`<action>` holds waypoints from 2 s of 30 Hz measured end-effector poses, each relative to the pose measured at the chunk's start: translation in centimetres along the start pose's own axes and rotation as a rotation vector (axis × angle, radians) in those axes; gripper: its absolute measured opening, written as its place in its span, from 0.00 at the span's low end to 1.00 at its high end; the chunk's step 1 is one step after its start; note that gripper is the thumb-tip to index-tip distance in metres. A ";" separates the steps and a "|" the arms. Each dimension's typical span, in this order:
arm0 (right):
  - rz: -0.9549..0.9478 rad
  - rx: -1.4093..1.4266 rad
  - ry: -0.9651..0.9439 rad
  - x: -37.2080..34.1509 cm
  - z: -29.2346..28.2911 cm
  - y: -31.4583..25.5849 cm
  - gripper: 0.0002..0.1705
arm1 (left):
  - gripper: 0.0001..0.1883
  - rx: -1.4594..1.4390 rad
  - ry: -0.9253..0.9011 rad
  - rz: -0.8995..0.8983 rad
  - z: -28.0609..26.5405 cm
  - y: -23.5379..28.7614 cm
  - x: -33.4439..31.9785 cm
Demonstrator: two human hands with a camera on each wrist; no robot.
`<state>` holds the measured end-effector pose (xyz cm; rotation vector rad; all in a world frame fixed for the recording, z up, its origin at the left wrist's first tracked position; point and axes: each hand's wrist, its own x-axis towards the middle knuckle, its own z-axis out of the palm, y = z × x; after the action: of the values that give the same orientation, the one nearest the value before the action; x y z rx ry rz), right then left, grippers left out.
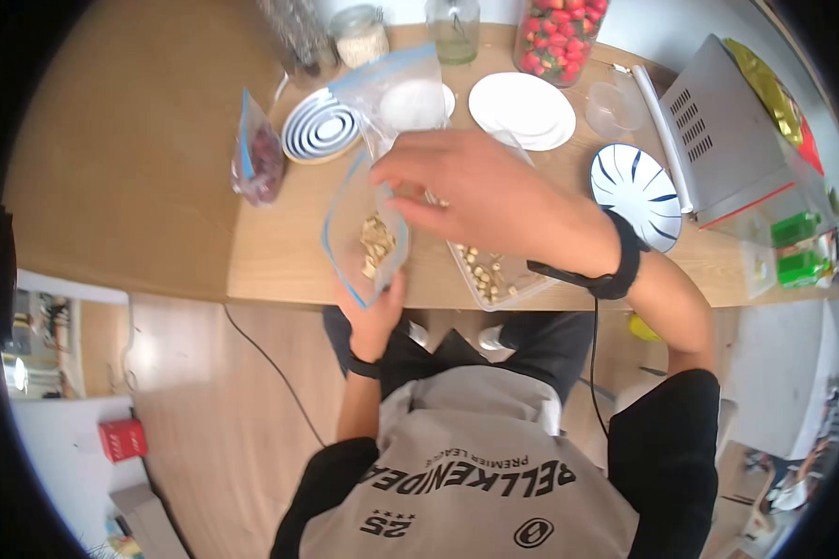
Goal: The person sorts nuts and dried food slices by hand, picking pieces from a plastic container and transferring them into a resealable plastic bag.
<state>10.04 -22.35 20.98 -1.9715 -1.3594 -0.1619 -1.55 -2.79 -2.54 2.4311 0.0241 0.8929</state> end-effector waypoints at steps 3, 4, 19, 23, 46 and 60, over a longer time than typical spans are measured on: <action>0.033 -0.017 0.086 -1.7 -0.8 -0.3 0.12 | 0.33 0.020 0.038 0.017 0.0 0.3 0.3; 0.064 -0.003 0.118 -2.9 -1.2 -0.4 0.13 | 0.33 0.022 0.027 0.050 -0.1 0.5 0.5; 0.414 -0.251 0.521 -17.2 12.1 -1.8 0.20 | 0.19 0.048 0.005 -0.018 0.0 1.7 0.9; 0.397 -0.204 0.541 -18.3 11.7 -1.2 0.15 | 0.18 0.046 0.061 0.035 0.7 1.6 1.0; 0.444 -0.156 0.760 -24.3 12.8 0.0 0.17 | 0.21 0.088 0.004 -0.060 0.6 0.3 -0.4; 0.228 -0.247 0.767 -26.7 14.3 1.5 0.17 | 0.20 -0.056 -0.012 -0.054 0.3 1.3 0.2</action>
<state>-4.33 -34.12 -2.95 -1.9296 -0.6325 -0.9069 -1.45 -3.97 -2.00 2.3729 0.0596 0.8440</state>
